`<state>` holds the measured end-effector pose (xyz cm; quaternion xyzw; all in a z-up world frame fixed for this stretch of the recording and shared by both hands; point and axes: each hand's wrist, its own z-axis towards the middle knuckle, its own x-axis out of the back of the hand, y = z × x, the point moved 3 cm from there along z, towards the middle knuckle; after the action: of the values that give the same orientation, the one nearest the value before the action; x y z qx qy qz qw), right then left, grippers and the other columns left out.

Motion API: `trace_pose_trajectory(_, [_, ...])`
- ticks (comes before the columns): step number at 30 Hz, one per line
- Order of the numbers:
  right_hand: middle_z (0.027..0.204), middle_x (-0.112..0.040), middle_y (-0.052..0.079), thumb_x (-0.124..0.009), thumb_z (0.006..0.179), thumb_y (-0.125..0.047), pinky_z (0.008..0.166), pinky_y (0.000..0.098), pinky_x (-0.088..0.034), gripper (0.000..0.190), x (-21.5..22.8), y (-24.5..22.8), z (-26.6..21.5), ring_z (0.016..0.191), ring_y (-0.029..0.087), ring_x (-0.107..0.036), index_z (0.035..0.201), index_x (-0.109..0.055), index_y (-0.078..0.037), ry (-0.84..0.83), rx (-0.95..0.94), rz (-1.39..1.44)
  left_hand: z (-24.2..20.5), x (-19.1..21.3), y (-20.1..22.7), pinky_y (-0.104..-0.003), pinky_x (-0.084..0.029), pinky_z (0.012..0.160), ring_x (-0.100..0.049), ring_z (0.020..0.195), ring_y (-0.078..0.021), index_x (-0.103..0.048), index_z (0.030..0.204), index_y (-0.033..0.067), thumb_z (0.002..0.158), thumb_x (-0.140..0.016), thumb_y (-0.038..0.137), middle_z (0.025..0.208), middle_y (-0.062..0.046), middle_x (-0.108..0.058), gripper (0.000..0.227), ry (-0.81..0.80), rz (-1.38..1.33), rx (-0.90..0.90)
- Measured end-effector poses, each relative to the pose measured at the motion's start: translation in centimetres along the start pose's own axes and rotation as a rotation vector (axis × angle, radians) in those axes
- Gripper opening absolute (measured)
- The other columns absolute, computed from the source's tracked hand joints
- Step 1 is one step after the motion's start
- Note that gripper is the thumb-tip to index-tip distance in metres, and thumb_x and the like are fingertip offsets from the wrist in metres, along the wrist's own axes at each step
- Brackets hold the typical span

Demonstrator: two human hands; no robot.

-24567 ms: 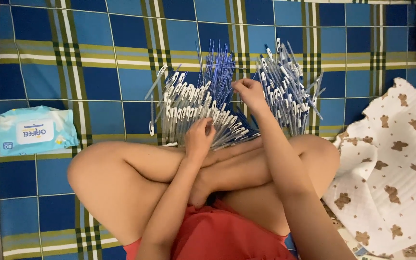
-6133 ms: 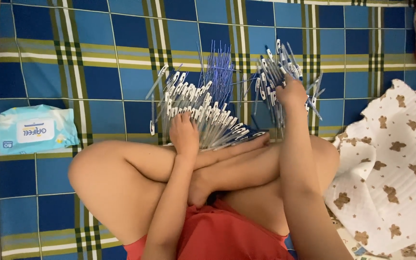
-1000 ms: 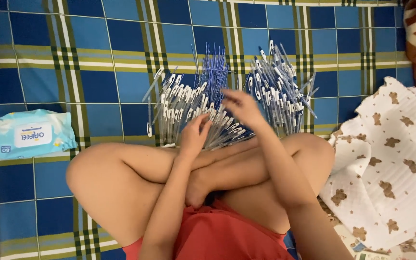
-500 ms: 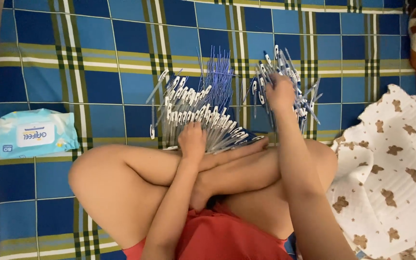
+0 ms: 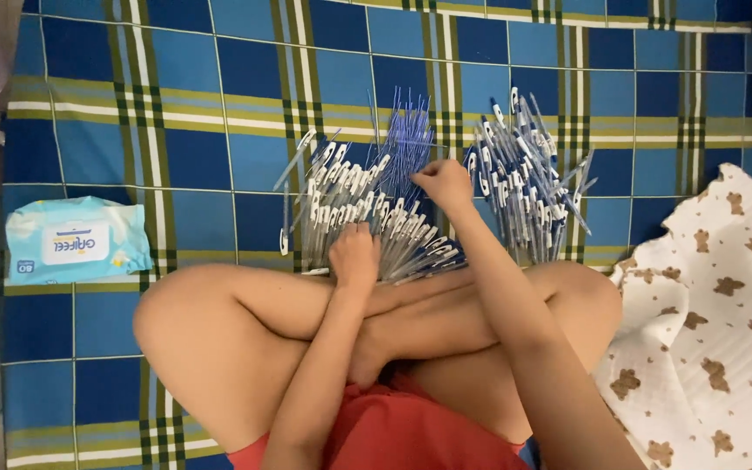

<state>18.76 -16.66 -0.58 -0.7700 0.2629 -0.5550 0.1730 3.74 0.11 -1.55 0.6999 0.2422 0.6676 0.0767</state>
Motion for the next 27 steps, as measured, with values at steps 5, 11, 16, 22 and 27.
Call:
trace_pose_trajectory(5, [0.084,-0.077,0.016,-0.078,0.085,-0.031,0.076,0.0453,-0.057,0.025,0.7,-1.2,-1.2,0.089,0.038,-0.075,0.093,-0.083,-0.008,-0.034,-0.039,0.063,-0.1,0.6,0.0,-0.039,-0.061,0.068,-0.073,0.082,-0.0257,-0.069,0.093,0.011,0.092,-0.075,0.026,0.082,-0.006,-0.065,0.016,-0.051,-0.145,0.07])
trace_pose_trajectory(11, [0.086,-0.077,0.009,-0.078,0.081,-0.042,0.079,0.044,-0.057,0.027,-0.8,1.8,1.1,0.092,0.033,-0.074,0.092,-0.083,-0.018,-0.021,-0.096,0.122,-0.5,3.4,0.2,-0.043,-0.062,0.074,-0.073,0.089,-0.027,-0.067,0.1,0.0111,0.096,-0.072,0.026,0.089,-0.006,-0.067,0.016,-0.048,-0.288,0.134])
trace_pose_trajectory(16, [0.095,-0.077,0.009,-0.08,0.085,-0.042,0.081,0.0369,-0.054,0.029,-0.1,3.3,1.4,0.097,0.025,-0.07,0.097,-0.083,-0.015,0.005,-0.079,0.328,-0.8,2.8,0.0,-0.042,-0.062,0.075,-0.073,0.091,-0.0233,-0.07,0.102,0.0133,0.098,-0.071,0.025,0.091,-0.004,-0.071,0.012,-0.057,-0.324,0.123])
trace_pose_trajectory(22, [0.107,-0.075,0.018,-0.078,0.089,-0.038,0.088,0.0422,-0.052,0.029,1.4,0.7,-1.5,0.107,0.031,-0.068,0.1,-0.083,-0.011,-0.031,-0.101,0.467,-1.0,3.0,0.1,-0.043,-0.062,0.078,-0.072,0.092,-0.0232,-0.07,0.102,0.015,0.096,-0.074,0.026,0.091,-0.003,-0.073,0.014,-0.048,-0.29,0.121])
trace_pose_trajectory(27, [0.089,-0.07,0.01,-0.079,0.09,-0.038,0.076,0.0352,-0.049,0.027,1.1,0.5,-2.2,0.088,0.02,-0.061,0.093,-0.081,-0.011,-0.002,-0.005,0.527,-1.1,2.7,0.0,-0.044,-0.062,0.079,-0.072,0.093,-0.0246,-0.069,0.101,0.0171,0.094,-0.074,0.028,0.091,-0.003,-0.073,0.014,-0.03,-0.289,0.087])
